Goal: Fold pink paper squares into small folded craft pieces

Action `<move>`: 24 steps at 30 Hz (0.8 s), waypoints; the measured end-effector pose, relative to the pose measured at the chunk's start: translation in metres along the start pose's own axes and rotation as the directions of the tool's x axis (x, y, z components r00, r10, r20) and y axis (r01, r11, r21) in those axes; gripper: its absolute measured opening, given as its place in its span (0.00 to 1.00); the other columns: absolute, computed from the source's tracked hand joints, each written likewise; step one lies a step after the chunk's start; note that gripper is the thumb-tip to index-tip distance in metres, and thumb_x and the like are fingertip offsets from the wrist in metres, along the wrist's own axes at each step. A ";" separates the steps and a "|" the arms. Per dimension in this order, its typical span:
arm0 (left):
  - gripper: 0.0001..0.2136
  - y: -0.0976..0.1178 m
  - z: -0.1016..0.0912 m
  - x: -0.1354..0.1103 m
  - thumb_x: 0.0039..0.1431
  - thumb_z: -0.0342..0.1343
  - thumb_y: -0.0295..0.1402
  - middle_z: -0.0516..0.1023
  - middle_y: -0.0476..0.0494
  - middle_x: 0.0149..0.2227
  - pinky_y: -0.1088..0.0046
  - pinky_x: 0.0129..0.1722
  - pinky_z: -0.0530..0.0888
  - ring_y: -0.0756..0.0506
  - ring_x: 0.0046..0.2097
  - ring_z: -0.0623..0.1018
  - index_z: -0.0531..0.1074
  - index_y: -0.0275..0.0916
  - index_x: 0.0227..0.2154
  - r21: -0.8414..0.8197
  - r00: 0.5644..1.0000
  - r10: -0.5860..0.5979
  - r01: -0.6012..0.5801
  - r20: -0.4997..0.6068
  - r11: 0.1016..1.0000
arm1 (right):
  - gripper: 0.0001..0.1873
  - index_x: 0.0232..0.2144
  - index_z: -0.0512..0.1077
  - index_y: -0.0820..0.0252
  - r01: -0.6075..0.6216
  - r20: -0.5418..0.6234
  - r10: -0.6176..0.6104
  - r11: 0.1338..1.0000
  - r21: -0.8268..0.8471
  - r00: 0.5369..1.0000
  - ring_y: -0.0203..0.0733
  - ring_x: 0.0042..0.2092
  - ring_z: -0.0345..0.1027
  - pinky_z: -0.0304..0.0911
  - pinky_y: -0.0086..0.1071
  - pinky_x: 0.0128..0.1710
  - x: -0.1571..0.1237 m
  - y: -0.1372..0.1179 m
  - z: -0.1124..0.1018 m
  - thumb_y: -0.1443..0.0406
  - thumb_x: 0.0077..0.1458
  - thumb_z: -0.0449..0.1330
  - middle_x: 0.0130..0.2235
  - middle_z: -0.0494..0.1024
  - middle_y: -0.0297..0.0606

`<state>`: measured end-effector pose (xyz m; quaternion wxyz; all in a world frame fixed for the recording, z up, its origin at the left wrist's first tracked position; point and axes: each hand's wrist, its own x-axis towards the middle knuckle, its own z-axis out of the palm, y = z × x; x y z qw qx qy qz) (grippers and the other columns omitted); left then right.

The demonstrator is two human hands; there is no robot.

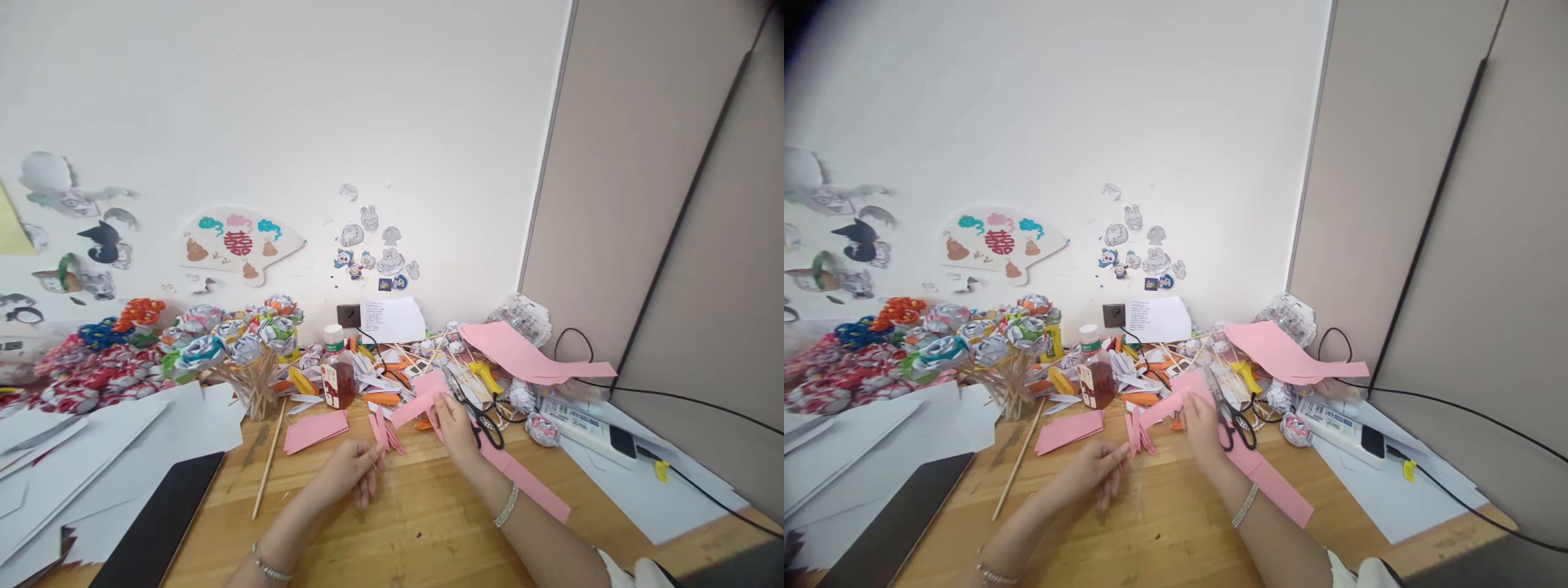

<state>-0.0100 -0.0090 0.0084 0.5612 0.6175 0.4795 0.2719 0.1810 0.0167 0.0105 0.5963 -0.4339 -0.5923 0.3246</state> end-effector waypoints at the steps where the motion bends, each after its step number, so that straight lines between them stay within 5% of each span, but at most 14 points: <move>1: 0.24 0.000 0.004 -0.002 0.45 0.46 0.55 0.70 0.50 0.12 0.78 0.13 0.62 0.51 0.12 0.68 0.66 0.34 0.24 -0.072 0.997 -0.008 0.013 0.074 0.997 | 0.24 0.18 0.63 0.61 0.078 0.007 -0.077 0.993 -0.089 0.997 0.33 0.21 0.52 0.51 0.28 0.22 -0.003 -0.004 0.000 0.51 0.55 0.44 0.17 0.58 0.30; 3: 0.24 0.003 0.012 -0.005 0.47 0.47 0.53 0.74 0.47 0.19 0.76 0.18 0.67 0.49 0.18 0.73 0.67 0.34 0.32 -0.248 0.989 0.042 -0.005 0.144 0.969 | 0.21 0.27 0.70 0.61 0.242 0.135 -0.220 0.954 -0.175 0.966 0.36 0.27 0.59 0.55 0.29 0.28 -0.010 -0.011 0.005 0.55 0.57 0.44 0.23 0.67 0.35; 6: 0.21 0.006 0.017 -0.007 0.49 0.50 0.49 0.76 0.43 0.27 0.73 0.24 0.70 0.48 0.25 0.76 0.67 0.34 0.34 -0.442 0.984 0.133 -0.069 0.116 0.894 | 0.15 0.36 0.71 0.57 0.493 0.376 -0.393 0.842 -0.218 0.839 0.39 0.37 0.62 0.57 0.33 0.38 -0.020 -0.017 0.014 0.60 0.58 0.46 0.33 0.71 0.38; 12: 0.19 0.011 0.011 -0.001 0.44 0.56 0.47 0.76 0.45 0.27 0.70 0.35 0.70 0.47 0.32 0.74 0.69 0.34 0.29 -0.437 0.988 0.152 -0.147 -0.025 0.887 | 0.14 0.44 0.65 0.57 0.626 0.488 -0.455 0.731 -0.273 0.745 0.42 0.45 0.58 0.56 0.38 0.45 -0.025 -0.018 0.019 0.61 0.57 0.48 0.43 0.68 0.40; 15: 0.19 0.012 0.008 0.000 0.43 0.56 0.47 0.76 0.46 0.26 0.70 0.37 0.69 0.47 0.31 0.74 0.69 0.34 0.29 -0.393 0.990 0.138 -0.142 -0.039 0.908 | 0.13 0.42 0.66 0.57 0.630 0.492 -0.464 0.735 -0.251 0.737 0.42 0.45 0.58 0.56 0.38 0.45 -0.024 -0.018 0.018 0.63 0.58 0.46 0.42 0.68 0.40; 24: 0.20 0.019 0.001 -0.003 0.40 0.56 0.50 0.74 0.49 0.21 0.72 0.29 0.69 0.49 0.25 0.73 0.67 0.35 0.23 -0.262 0.994 0.113 -0.111 -0.009 0.959 | 0.16 0.43 0.67 0.54 0.464 0.468 -0.354 0.875 -0.141 0.810 0.40 0.41 0.63 0.58 0.35 0.43 -0.021 -0.017 0.012 0.58 0.53 0.53 0.39 0.72 0.38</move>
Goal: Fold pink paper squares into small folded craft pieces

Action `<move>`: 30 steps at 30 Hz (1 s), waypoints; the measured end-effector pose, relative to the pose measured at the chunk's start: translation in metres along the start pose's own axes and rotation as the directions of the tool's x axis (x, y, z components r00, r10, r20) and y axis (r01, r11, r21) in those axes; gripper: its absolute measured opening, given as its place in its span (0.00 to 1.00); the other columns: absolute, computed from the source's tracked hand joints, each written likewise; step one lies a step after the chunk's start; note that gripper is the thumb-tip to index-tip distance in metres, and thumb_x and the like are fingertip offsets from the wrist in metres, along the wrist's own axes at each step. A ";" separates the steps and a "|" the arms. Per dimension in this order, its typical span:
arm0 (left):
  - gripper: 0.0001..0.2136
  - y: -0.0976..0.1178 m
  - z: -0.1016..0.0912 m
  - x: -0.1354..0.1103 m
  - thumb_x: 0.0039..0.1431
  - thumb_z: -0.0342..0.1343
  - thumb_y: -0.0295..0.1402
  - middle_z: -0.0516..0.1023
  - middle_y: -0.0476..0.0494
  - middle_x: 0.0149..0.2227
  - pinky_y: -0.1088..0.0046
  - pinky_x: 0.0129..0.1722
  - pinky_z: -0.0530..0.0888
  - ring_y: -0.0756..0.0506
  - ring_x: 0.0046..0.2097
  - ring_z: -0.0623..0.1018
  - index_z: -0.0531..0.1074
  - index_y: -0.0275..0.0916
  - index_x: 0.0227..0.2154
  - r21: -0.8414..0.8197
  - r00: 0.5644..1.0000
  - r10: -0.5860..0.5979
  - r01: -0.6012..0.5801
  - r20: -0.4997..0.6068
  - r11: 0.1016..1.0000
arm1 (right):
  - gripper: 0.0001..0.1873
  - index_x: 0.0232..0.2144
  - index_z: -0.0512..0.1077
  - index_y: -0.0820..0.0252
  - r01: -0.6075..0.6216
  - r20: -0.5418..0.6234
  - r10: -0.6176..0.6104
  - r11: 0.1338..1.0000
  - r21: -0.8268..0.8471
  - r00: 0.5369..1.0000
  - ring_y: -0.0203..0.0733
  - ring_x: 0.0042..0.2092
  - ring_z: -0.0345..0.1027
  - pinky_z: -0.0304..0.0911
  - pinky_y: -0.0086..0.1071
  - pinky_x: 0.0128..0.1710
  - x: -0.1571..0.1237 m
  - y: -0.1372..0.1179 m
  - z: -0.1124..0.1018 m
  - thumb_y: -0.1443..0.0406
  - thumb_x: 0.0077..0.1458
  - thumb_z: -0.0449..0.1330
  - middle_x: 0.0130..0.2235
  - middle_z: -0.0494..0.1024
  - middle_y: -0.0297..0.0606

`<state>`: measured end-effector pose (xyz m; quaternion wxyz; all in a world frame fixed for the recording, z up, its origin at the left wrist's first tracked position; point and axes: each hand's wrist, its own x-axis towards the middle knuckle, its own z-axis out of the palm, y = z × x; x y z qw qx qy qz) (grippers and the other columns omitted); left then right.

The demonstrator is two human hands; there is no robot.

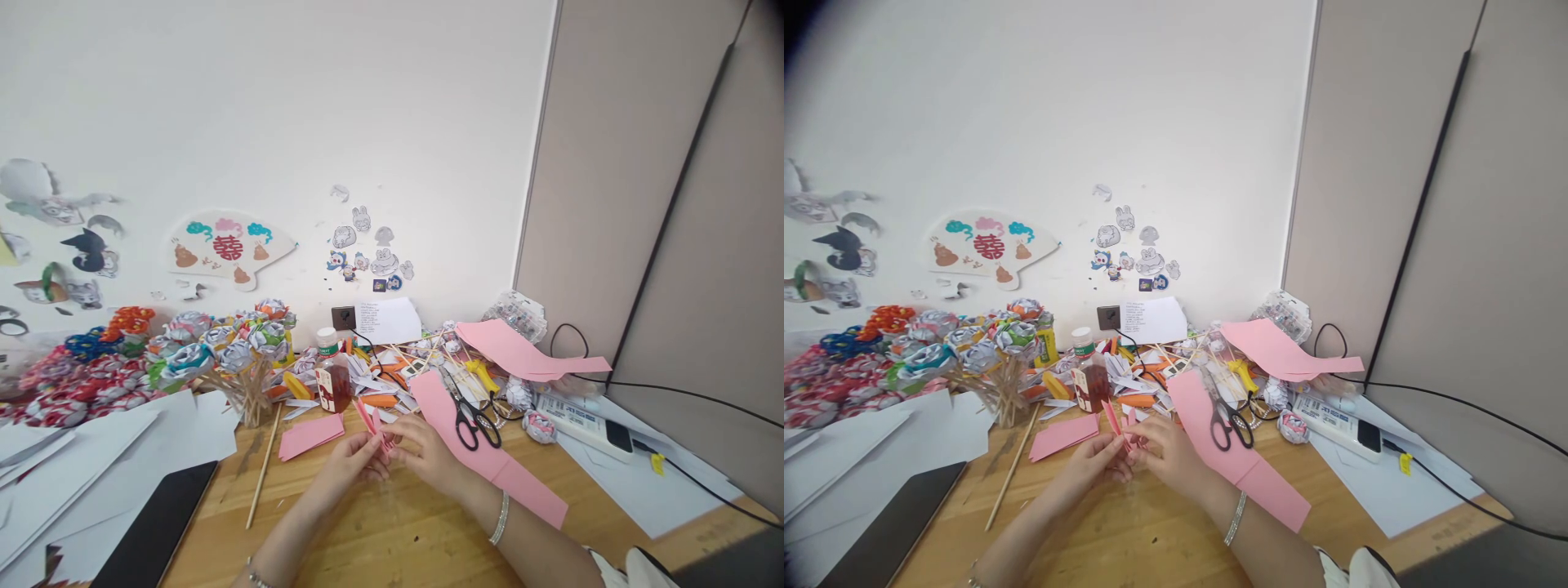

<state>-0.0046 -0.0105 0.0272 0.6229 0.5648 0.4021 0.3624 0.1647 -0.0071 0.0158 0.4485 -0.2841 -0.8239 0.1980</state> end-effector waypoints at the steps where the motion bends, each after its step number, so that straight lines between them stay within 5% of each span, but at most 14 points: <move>1: 0.19 0.000 0.000 -0.001 0.41 0.56 0.49 0.74 0.49 0.21 0.71 0.29 0.69 0.48 0.25 0.73 0.67 0.35 0.23 0.000 1.000 -0.003 0.003 0.007 1.000 | 0.15 0.43 0.68 0.54 -0.004 0.008 0.004 1.000 0.015 1.000 0.39 0.40 0.63 0.58 0.34 0.42 0.000 0.000 -0.001 0.58 0.53 0.53 0.38 0.72 0.38; 7: 0.14 0.005 -0.002 -0.006 0.46 0.53 0.45 0.75 0.48 0.25 0.69 0.32 0.70 0.46 0.27 0.74 0.67 0.37 0.24 -0.016 0.999 -0.022 0.023 0.037 1.000 | 0.12 0.35 0.72 0.57 0.008 0.047 -0.009 1.000 0.024 0.999 0.38 0.38 0.64 0.59 0.32 0.40 0.003 0.001 -0.007 0.58 0.53 0.52 0.33 0.72 0.37; 14: 0.14 0.006 -0.002 -0.008 0.46 0.53 0.44 0.73 0.50 0.22 0.70 0.30 0.70 0.47 0.26 0.73 0.67 0.36 0.23 0.050 0.999 -0.024 0.022 0.042 0.999 | 0.14 0.40 0.70 0.55 0.021 0.184 -0.028 0.999 0.040 0.983 0.38 0.41 0.63 0.57 0.32 0.42 0.003 -0.002 -0.009 0.58 0.53 0.54 0.38 0.72 0.36; 24: 0.12 0.010 -0.001 -0.014 0.50 0.49 0.40 0.73 0.47 0.25 0.69 0.31 0.70 0.47 0.27 0.73 0.70 0.37 0.24 0.057 0.991 0.006 -0.014 0.136 0.998 | 0.11 0.32 0.72 0.57 0.079 0.191 -0.080 0.997 0.015 0.978 0.37 0.39 0.63 0.56 0.31 0.42 0.004 -0.006 -0.012 0.58 0.53 0.53 0.34 0.73 0.36; 30: 0.11 0.010 -0.002 -0.015 0.51 0.48 0.38 0.73 0.48 0.24 0.68 0.32 0.70 0.47 0.26 0.73 0.70 0.37 0.23 0.002 0.995 0.003 -0.003 0.097 1.000 | 0.09 0.30 0.69 0.58 0.082 0.225 -0.075 0.996 -0.025 0.972 0.36 0.39 0.63 0.56 0.29 0.41 0.005 -0.008 -0.012 0.60 0.54 0.53 0.34 0.72 0.35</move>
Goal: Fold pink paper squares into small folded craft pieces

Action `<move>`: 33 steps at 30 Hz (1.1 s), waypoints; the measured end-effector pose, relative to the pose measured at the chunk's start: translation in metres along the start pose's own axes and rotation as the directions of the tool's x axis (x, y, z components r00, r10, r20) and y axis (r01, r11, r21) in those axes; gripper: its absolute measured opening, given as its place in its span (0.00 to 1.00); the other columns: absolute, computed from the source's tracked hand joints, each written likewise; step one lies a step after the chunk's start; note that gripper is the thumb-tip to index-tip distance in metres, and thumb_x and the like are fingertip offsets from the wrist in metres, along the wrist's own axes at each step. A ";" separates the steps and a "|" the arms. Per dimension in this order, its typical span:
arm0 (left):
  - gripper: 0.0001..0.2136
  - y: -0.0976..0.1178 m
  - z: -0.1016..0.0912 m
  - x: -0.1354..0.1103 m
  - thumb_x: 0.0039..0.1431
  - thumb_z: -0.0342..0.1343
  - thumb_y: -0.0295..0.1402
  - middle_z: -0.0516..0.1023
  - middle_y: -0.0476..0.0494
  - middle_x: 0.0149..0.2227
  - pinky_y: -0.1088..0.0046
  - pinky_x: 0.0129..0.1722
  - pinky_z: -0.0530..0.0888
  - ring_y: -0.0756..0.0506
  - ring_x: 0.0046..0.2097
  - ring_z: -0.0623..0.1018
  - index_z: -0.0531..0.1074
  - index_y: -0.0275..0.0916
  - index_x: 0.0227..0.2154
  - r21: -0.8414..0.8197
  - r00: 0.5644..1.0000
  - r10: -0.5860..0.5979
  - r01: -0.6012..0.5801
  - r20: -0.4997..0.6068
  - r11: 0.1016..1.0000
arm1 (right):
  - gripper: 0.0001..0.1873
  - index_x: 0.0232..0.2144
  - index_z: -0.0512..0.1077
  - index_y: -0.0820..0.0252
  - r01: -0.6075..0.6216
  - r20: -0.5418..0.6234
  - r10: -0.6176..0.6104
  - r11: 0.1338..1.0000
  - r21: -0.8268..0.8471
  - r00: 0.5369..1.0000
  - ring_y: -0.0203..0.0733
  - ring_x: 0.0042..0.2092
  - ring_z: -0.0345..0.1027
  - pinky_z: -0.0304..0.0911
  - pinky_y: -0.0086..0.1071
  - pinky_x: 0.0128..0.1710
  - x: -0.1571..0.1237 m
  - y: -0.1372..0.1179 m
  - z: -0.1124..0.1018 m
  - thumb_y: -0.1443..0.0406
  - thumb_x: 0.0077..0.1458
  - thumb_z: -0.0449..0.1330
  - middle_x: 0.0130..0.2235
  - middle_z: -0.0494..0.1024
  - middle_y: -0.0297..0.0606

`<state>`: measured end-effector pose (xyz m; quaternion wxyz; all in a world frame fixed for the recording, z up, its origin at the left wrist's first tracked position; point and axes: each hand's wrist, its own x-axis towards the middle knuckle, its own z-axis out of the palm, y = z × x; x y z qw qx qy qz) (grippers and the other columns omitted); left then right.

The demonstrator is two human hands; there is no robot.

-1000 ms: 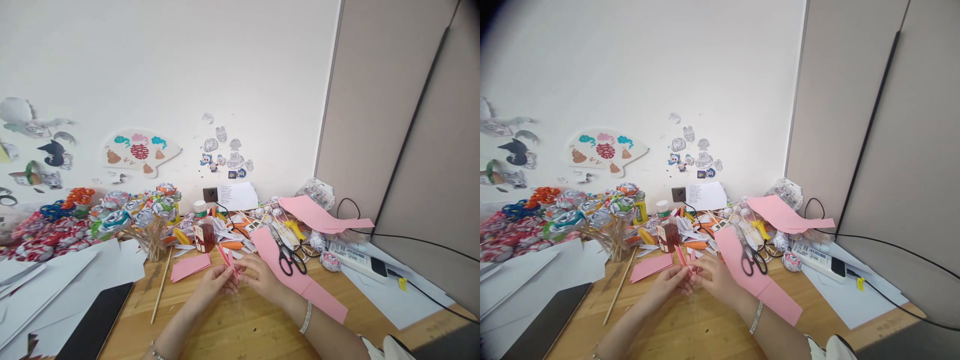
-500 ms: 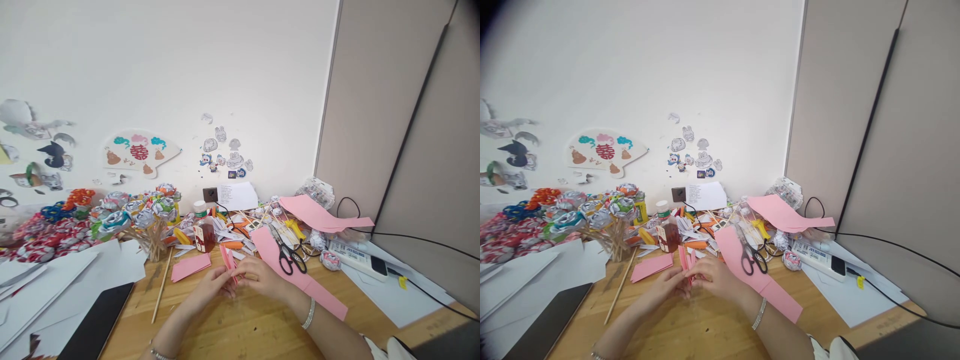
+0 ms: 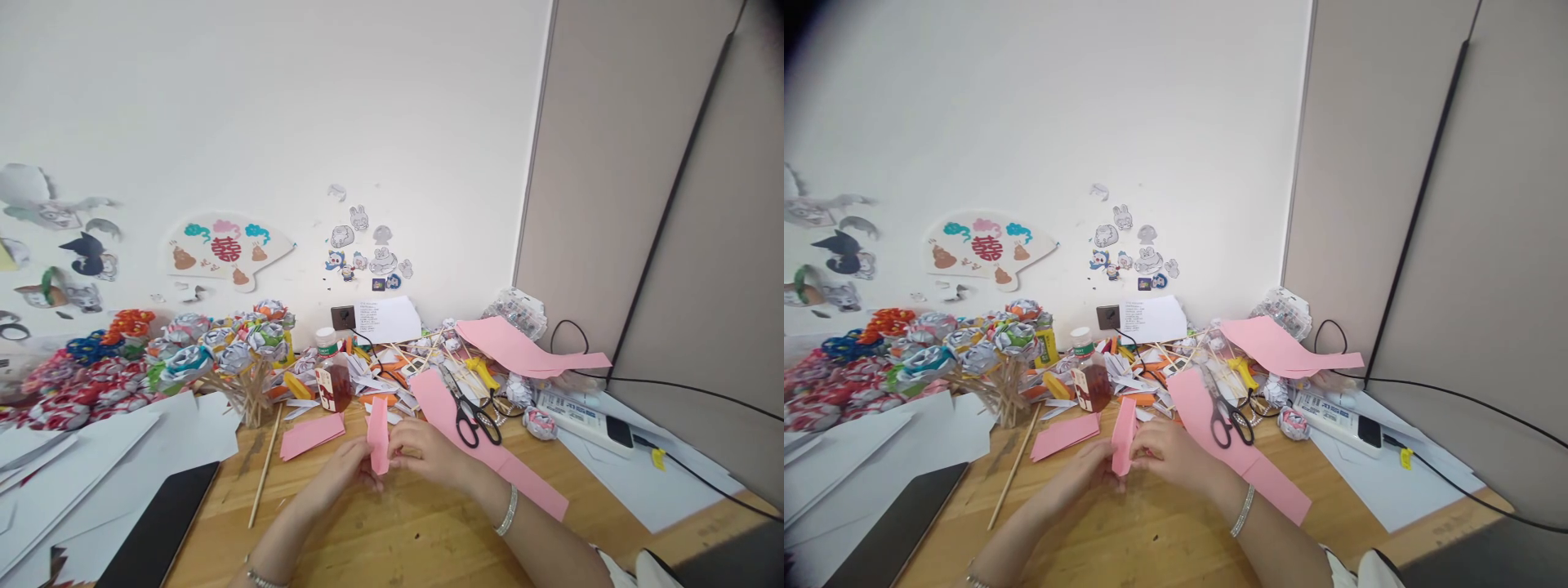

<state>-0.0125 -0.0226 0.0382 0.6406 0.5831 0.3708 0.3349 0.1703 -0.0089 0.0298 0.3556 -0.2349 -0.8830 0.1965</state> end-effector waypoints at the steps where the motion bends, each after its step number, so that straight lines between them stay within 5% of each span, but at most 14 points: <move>1: 0.11 0.000 0.000 0.000 0.51 0.48 0.38 0.73 0.48 0.24 0.68 0.31 0.70 0.47 0.27 0.73 0.70 0.37 0.23 -0.007 1.000 -0.005 0.005 -0.008 1.000 | 0.09 0.30 0.69 0.58 -0.007 0.003 0.007 1.000 -0.010 1.000 0.36 0.38 0.63 0.56 0.29 0.40 0.000 0.001 0.000 0.60 0.54 0.53 0.34 0.72 0.35; 9: 0.10 -0.001 0.001 0.001 0.51 0.48 0.36 0.75 0.45 0.26 0.67 0.32 0.70 0.46 0.28 0.73 0.71 0.35 0.27 -0.014 1.000 -0.009 0.009 0.006 1.000 | 0.09 0.26 0.66 0.60 -0.124 -0.004 0.124 0.991 -0.055 0.992 0.36 0.34 0.59 0.55 0.27 0.33 0.001 0.008 0.004 0.60 0.48 0.59 0.29 0.67 0.33; 17: 0.10 -0.003 0.001 0.003 0.51 0.48 0.35 0.74 0.47 0.24 0.67 0.32 0.70 0.46 0.27 0.73 0.71 0.36 0.25 0.016 1.000 -0.003 0.003 0.020 1.000 | 0.08 0.27 0.63 0.60 -0.352 -0.071 0.384 0.894 0.277 0.921 0.34 0.31 0.60 0.55 0.26 0.30 -0.002 0.016 0.018 0.65 0.44 0.60 0.30 0.66 0.31; 24: 0.08 -0.003 0.000 0.006 0.49 0.49 0.34 0.74 0.46 0.25 0.70 0.30 0.69 0.47 0.26 0.73 0.71 0.37 0.26 0.063 0.998 0.014 -0.018 0.056 0.998 | 0.12 0.30 0.60 0.59 -0.374 -0.108 0.462 0.815 0.442 0.880 0.34 0.32 0.63 0.58 0.28 0.31 -0.003 0.020 0.025 0.66 0.43 0.60 0.30 0.65 0.30; 30: 0.08 -0.003 0.000 0.006 0.49 0.49 0.35 0.74 0.47 0.24 0.70 0.30 0.69 0.48 0.26 0.72 0.71 0.38 0.26 0.076 1.000 0.005 -0.007 0.021 0.997 | 0.27 0.44 0.55 0.55 -0.363 -0.077 0.498 0.722 0.589 0.864 0.37 0.33 0.66 0.60 0.30 0.32 -0.003 0.026 0.029 0.65 0.42 0.62 0.33 0.71 0.34; 33: 0.08 -0.001 0.001 0.005 0.49 0.49 0.34 0.73 0.47 0.24 0.69 0.31 0.69 0.47 0.26 0.72 0.72 0.37 0.26 0.088 1.000 0.005 -0.007 0.022 0.996 | 0.24 0.43 0.61 0.59 -0.389 -0.047 0.508 0.711 0.586 0.860 0.39 0.35 0.67 0.60 0.31 0.32 -0.004 0.029 0.029 0.62 0.41 0.62 0.36 0.72 0.37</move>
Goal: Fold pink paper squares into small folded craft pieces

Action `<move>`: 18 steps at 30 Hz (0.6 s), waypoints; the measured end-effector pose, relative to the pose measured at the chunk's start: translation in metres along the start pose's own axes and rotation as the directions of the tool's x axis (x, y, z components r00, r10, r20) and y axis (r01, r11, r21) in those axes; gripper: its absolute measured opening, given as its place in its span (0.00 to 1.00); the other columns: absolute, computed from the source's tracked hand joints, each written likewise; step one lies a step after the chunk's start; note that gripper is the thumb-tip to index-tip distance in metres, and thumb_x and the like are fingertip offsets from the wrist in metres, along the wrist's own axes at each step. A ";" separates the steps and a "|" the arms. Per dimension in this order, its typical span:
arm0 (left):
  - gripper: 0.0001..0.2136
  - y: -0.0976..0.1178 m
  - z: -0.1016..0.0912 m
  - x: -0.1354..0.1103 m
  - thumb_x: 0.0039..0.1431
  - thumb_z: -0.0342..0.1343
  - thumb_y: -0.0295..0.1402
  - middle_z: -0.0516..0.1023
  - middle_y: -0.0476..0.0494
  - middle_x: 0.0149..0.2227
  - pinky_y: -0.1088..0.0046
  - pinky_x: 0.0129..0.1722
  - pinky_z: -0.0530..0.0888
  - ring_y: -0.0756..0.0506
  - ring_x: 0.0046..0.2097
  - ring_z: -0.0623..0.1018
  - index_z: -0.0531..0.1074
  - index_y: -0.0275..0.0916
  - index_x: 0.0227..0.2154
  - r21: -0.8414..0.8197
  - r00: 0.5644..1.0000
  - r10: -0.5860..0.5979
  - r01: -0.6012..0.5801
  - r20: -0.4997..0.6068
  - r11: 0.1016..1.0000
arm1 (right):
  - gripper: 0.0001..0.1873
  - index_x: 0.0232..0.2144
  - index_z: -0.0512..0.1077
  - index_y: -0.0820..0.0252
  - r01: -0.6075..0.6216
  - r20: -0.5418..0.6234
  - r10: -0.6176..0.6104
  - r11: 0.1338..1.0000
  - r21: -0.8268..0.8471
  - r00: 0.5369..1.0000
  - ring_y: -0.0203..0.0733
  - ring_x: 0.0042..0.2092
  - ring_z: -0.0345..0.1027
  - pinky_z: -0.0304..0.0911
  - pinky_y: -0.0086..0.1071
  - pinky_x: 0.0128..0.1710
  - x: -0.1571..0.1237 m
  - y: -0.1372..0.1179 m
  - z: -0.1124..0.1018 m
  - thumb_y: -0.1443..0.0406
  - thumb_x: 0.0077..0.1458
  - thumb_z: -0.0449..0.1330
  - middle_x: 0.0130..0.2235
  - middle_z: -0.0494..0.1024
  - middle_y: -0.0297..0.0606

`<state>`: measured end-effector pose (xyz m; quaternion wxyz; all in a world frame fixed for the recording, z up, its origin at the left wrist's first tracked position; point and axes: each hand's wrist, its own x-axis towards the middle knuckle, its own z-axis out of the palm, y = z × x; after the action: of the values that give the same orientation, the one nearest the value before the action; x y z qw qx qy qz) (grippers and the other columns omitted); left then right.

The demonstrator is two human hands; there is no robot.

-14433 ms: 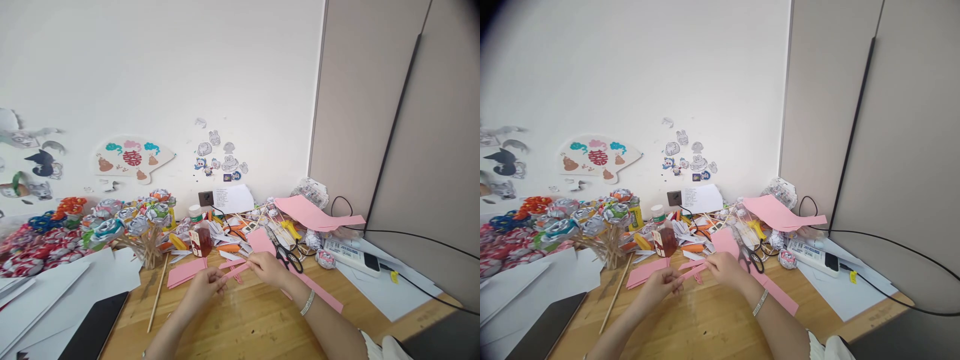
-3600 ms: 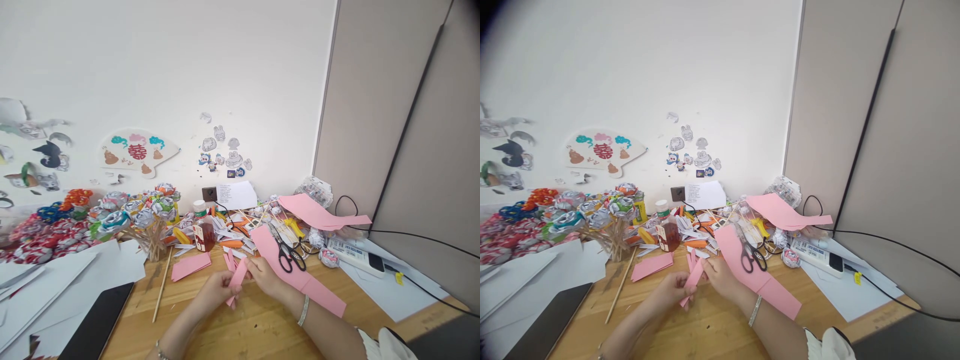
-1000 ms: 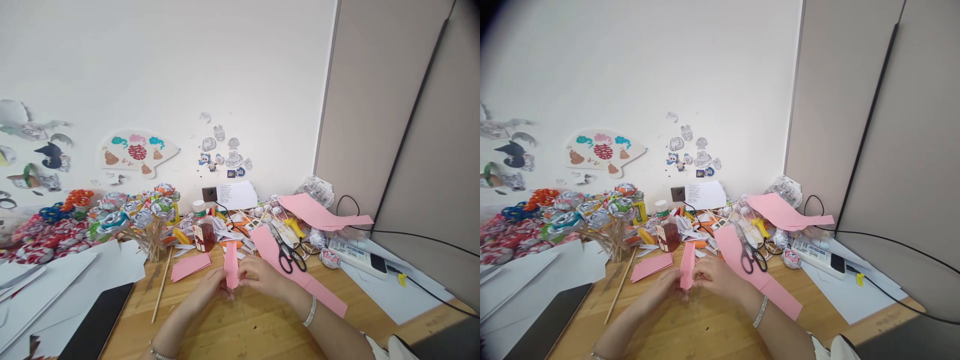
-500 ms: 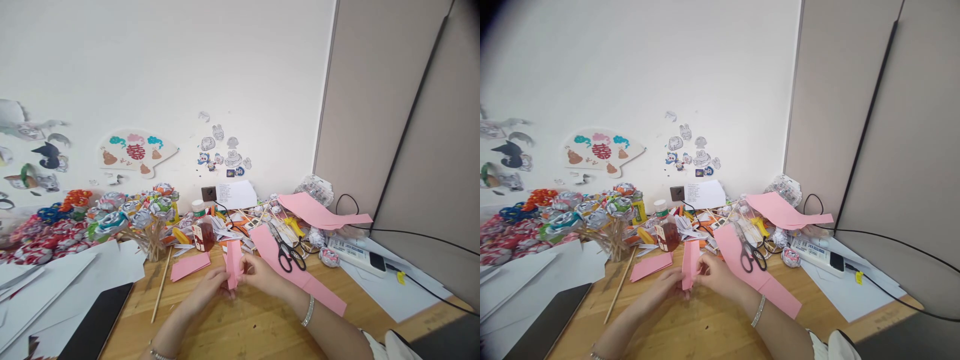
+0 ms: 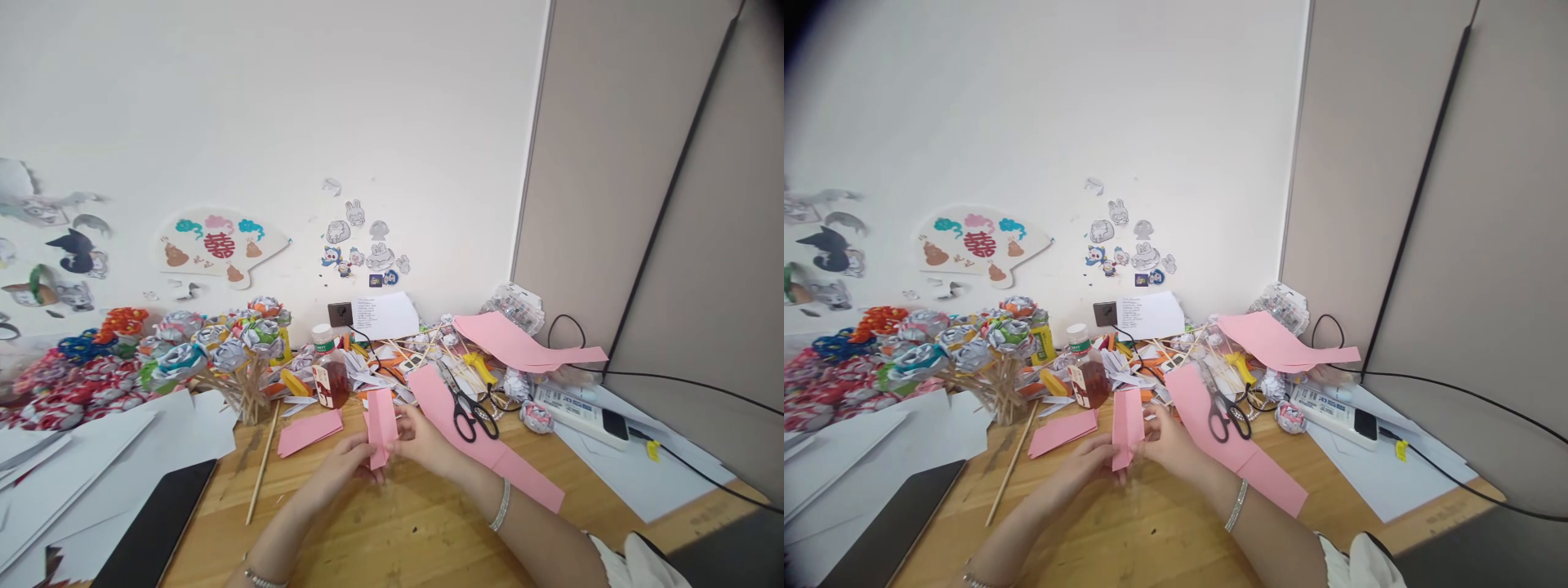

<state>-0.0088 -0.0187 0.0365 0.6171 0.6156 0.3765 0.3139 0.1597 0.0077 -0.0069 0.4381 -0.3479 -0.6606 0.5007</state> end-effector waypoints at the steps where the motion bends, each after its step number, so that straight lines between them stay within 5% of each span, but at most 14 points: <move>1: 0.09 0.001 0.000 0.000 0.49 0.49 0.34 0.73 0.47 0.24 0.69 0.31 0.69 0.47 0.26 0.72 0.72 0.37 0.25 0.006 1.000 0.001 -0.001 0.006 1.000 | 0.21 0.39 0.64 0.61 -0.004 0.019 0.004 1.000 -0.020 1.000 0.40 0.36 0.67 0.60 0.31 0.33 0.000 0.001 -0.001 0.61 0.42 0.62 0.35 0.72 0.37; 6: 0.08 0.003 0.001 -0.002 0.49 0.50 0.34 0.73 0.47 0.24 0.70 0.31 0.68 0.48 0.27 0.72 0.72 0.36 0.25 0.027 0.999 -0.024 0.023 0.041 0.999 | 0.13 0.25 0.67 0.64 -0.038 0.022 0.039 0.998 -0.059 0.999 0.37 0.28 0.65 0.57 0.28 0.27 0.000 -0.003 -0.001 0.60 0.41 0.62 0.26 0.72 0.34; 11: 0.14 -0.004 0.000 -0.002 0.40 0.59 0.28 0.73 0.48 0.31 0.73 0.34 0.67 0.49 0.32 0.71 0.70 0.37 0.34 0.048 0.992 -0.017 0.011 0.123 0.999 | 0.10 0.23 0.65 0.63 -0.093 -0.016 0.092 0.995 -0.043 0.996 0.33 0.24 0.61 0.54 0.25 0.22 0.000 -0.009 0.001 0.64 0.39 0.62 0.22 0.68 0.30; 18: 0.14 -0.016 -0.005 0.004 0.37 0.62 0.28 0.72 0.50 0.29 0.75 0.33 0.66 0.51 0.31 0.70 0.69 0.35 0.31 0.081 0.996 -0.004 -0.003 0.094 0.997 | 0.08 0.23 0.65 0.64 -0.070 0.005 0.070 0.996 -0.056 0.998 0.31 0.24 0.60 0.55 0.25 0.24 0.003 -0.002 0.000 0.65 0.39 0.60 0.22 0.68 0.30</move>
<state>-0.0122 -0.0136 0.0209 0.6088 0.6540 0.3596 0.2690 0.1586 0.0094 -0.0041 0.4081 -0.3813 -0.6631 0.4983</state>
